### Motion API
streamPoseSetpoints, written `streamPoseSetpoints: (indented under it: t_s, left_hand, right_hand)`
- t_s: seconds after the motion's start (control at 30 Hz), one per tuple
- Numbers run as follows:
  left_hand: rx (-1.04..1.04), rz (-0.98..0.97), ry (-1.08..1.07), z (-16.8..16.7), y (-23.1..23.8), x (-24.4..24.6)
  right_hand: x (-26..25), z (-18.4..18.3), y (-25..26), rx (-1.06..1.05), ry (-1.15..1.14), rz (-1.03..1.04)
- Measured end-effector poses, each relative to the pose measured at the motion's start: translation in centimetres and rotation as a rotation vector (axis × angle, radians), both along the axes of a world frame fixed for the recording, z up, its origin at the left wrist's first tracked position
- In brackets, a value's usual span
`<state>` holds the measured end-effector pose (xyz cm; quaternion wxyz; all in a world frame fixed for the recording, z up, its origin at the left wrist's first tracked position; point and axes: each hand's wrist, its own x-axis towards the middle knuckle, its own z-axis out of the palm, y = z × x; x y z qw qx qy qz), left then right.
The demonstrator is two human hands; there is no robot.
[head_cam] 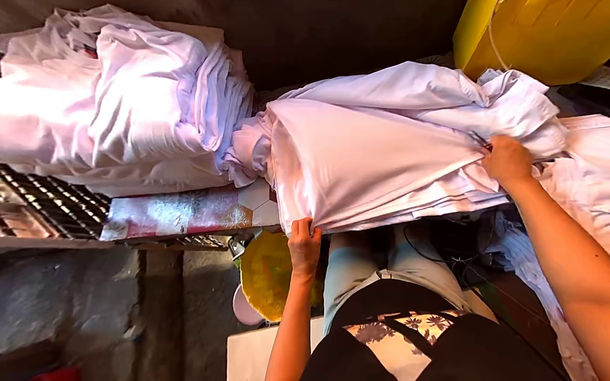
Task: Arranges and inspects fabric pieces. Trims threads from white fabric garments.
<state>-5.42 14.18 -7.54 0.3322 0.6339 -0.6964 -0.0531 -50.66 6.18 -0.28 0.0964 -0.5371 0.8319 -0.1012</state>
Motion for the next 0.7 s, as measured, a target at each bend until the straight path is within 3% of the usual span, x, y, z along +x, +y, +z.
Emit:
streamPoseSetpoints:
  t_s: [0.13, 0.2, 0.27, 0.33, 0.43, 0.5, 0.57, 0.63, 0.7]
  left_hand:
    - [0.030, 0.087, -0.011, -0.4, 1.0, 0.1]
    - [-0.051, 0.040, -0.008, -1.2, 1.2, 0.3]
    - [-0.070, -0.052, -0.001, -2.0, 1.0, 0.5]
    - [-0.048, -0.124, -0.012, -2.4, 0.7, 0.7]
    - [0.075, -0.152, 0.014, -2.0, 1.4, 0.7]
    - [0.118, -0.090, 0.089, -1.5, 1.7, 0.6]
    - [0.031, -0.005, 0.171, -1.3, 1.4, 0.5]
    - [-0.105, 0.008, 0.228, -1.4, 0.8, 0.3]
    - [-0.134, -0.100, 0.249, -1.3, 0.2, -0.1]
  right_hand:
    - [5.5, 2.7, 2.5, -0.237, -0.026, -0.198]
    - [10.3, 2.7, 3.7, -0.407, -0.139, 0.018]
    - [15.8, 0.3, 4.0, -0.517, -0.329, 0.404]
    - [21.0, -2.0, 3.5, -0.423, -0.485, 0.689]
    - [25.4, -4.7, 2.5, -0.204, -0.387, 0.823]
    - [25.7, -5.9, 3.2, -0.184, -0.313, 0.886]
    - [24.7, -5.6, 5.3, -0.094, -0.381, 0.982]
    - [23.1, -4.6, 7.8, 0.153, -0.488, 1.096]
    - [21.7, -3.8, 9.2, 0.366, -0.552, 1.174]
